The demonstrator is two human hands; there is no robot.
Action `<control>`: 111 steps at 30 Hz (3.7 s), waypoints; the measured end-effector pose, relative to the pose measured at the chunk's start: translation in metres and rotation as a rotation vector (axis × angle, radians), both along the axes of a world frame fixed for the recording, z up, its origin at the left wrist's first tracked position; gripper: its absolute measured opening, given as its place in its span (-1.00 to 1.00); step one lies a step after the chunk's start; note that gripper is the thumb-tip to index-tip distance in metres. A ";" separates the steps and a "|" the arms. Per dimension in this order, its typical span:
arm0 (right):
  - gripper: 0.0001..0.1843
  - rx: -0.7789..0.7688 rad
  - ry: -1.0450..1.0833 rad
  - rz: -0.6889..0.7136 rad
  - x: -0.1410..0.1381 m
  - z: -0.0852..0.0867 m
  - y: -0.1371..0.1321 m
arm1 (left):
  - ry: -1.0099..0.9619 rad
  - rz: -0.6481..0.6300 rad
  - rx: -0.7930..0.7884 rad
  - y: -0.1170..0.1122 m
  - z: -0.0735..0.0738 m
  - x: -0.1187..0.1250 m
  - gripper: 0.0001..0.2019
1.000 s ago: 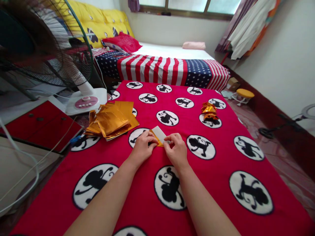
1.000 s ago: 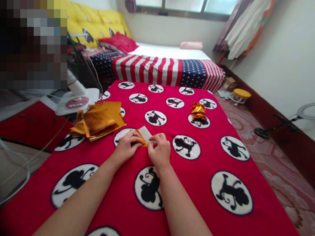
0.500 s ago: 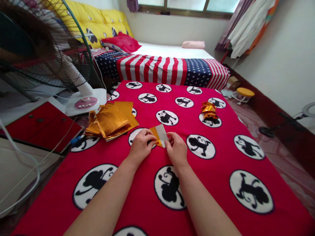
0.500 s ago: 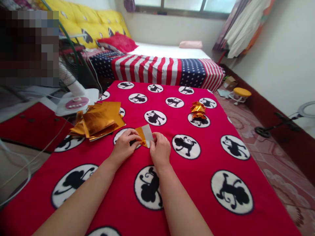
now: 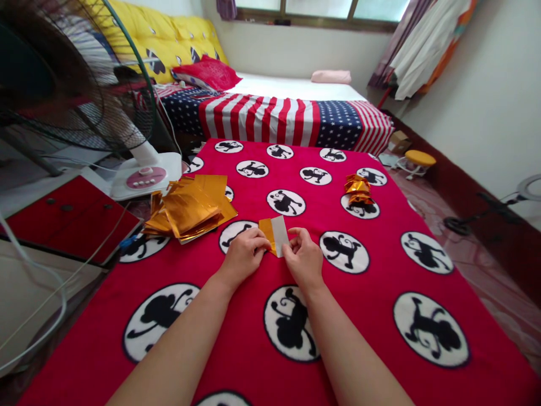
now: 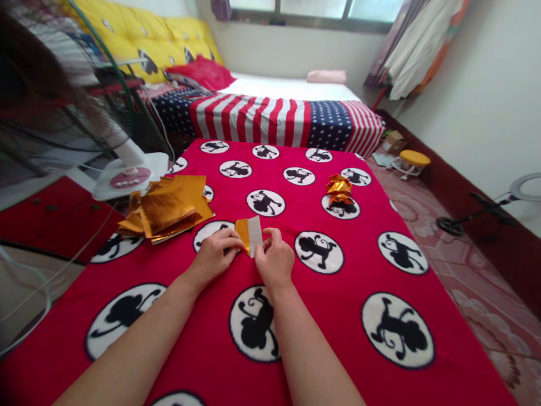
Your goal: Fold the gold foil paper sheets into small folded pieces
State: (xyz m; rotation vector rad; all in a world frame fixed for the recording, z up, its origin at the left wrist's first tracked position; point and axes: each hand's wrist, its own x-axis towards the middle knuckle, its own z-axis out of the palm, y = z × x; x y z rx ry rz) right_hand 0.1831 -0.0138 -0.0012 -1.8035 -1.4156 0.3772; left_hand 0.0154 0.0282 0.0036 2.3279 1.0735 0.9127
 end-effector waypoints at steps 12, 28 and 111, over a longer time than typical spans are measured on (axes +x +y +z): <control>-0.75 -0.001 0.027 -0.004 0.004 0.003 0.000 | 0.125 0.077 0.017 -0.004 0.002 0.005 -0.93; -0.68 0.072 0.082 0.334 0.024 0.003 -0.013 | 0.097 0.165 0.001 -0.008 0.001 0.009 -0.96; -0.98 0.041 -0.152 0.201 0.008 0.000 0.003 | 0.229 0.266 -0.125 -0.013 0.012 0.019 -0.85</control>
